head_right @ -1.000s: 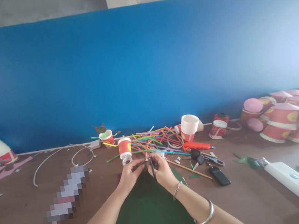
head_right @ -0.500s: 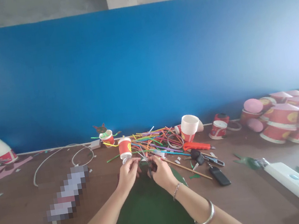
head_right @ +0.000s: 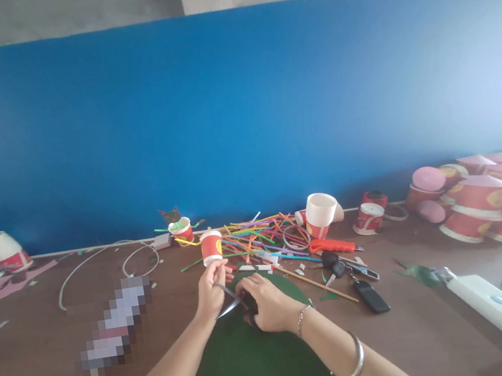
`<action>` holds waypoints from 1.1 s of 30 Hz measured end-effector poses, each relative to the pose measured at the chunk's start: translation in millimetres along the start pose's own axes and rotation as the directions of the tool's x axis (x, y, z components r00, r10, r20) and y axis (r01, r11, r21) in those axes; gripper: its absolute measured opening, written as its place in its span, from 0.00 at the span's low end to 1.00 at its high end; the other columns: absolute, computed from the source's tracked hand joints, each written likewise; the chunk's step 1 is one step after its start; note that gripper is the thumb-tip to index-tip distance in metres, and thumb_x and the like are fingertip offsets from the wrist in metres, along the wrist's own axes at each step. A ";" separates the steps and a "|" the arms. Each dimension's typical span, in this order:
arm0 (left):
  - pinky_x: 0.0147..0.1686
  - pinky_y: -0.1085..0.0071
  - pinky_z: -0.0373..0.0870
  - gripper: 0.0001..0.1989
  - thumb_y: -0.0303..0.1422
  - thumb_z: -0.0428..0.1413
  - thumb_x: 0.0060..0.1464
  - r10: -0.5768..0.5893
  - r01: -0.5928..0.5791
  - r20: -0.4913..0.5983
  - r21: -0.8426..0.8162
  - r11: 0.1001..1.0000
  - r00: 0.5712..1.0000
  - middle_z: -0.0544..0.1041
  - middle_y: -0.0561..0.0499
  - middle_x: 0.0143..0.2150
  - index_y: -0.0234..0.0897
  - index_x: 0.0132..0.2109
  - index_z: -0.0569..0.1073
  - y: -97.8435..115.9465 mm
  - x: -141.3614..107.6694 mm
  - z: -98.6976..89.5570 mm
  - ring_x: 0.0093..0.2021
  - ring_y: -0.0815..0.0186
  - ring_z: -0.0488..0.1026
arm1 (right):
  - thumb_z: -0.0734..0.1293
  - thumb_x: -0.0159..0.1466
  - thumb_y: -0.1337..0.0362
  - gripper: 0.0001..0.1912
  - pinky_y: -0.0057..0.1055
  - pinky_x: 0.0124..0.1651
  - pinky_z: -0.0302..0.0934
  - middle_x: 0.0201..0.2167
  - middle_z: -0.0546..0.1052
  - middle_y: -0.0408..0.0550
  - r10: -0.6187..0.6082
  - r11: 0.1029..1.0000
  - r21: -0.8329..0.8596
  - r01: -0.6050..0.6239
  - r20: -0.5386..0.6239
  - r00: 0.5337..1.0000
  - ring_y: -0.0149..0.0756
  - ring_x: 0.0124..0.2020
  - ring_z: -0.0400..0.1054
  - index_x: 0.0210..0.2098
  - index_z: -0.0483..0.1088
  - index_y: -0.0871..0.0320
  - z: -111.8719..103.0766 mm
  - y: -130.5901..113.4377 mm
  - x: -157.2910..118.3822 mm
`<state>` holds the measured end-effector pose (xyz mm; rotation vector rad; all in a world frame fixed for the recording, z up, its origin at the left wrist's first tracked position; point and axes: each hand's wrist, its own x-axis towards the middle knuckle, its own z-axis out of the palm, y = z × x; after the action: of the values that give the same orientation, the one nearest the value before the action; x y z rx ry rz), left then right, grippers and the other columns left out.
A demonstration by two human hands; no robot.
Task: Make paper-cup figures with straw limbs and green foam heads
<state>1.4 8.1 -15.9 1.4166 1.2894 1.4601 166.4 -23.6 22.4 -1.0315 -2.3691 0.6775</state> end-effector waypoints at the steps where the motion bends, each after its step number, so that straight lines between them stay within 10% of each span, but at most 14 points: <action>1: 0.33 0.69 0.70 0.15 0.42 0.50 0.55 -0.002 0.002 0.002 -0.006 1.000 1.000 0.76 0.47 0.32 0.36 0.41 0.71 -0.3 0.0 0.1 0.29 0.65 0.74 | 0.67 0.46 0.73 0.19 0.34 0.45 0.60 0.37 0.70 0.48 -0.001 1.000 -0.019 0.002 0.007 1.000 0.39 0.40 0.62 0.38 0.64 0.57 -0.4 -0.2 -0.4; 11: 0.35 0.69 0.68 0.11 0.37 0.52 0.52 0.028 -0.024 -0.057 0.070 0.997 0.998 0.77 0.46 0.36 0.36 0.39 0.73 3.5 4.2 1.1 0.32 0.64 0.74 | 0.62 0.45 0.76 0.17 0.33 0.41 0.58 0.33 0.71 0.48 0.060 0.992 -0.107 -0.061 -0.011 0.998 0.39 0.38 0.62 0.35 0.64 0.57 -1.2 -7.3 -1.3; 20: 0.34 0.71 0.64 0.11 0.39 0.51 0.54 0.057 -0.068 0.089 0.121 0.990 0.994 0.74 0.50 0.31 0.36 0.34 0.73 19.0 -4.5 -0.3 0.31 0.65 0.69 | 0.68 0.50 0.65 0.10 0.27 0.30 0.58 0.24 0.65 0.39 0.363 0.742 0.658 -0.132 -0.228 0.903 0.29 0.25 0.59 0.32 0.64 0.56 7.8 16.4 12.2; 26: 0.29 0.74 0.60 0.09 0.35 0.54 0.51 0.057 -0.071 0.303 0.038 0.997 0.951 0.69 0.53 0.24 0.36 0.27 0.70 24.6 -9.6 4.2 0.27 0.68 0.65 | 0.73 0.49 0.55 0.18 0.25 0.28 0.56 0.23 0.65 0.39 0.452 0.656 0.755 -0.018 -0.374 0.810 0.28 0.24 0.59 0.32 0.64 0.56 2.2 11.5 14.5; 33: 0.25 0.75 0.56 0.13 0.37 0.54 0.52 0.010 -0.002 0.094 -0.084 0.996 0.996 0.63 0.56 0.21 0.36 0.24 0.66 20.3 -3.9 3.4 0.23 0.71 0.59 | 0.69 0.55 0.49 0.19 0.23 0.23 0.56 0.24 0.69 0.41 0.369 0.672 0.732 -0.114 -0.198 0.908 0.29 0.24 0.63 0.35 0.64 0.58 8.3 11.0 11.0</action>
<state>8.2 0.0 2.2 1.4180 1.1539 1.4173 160.7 -10.7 11.8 -0.9963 -1.4534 1.2775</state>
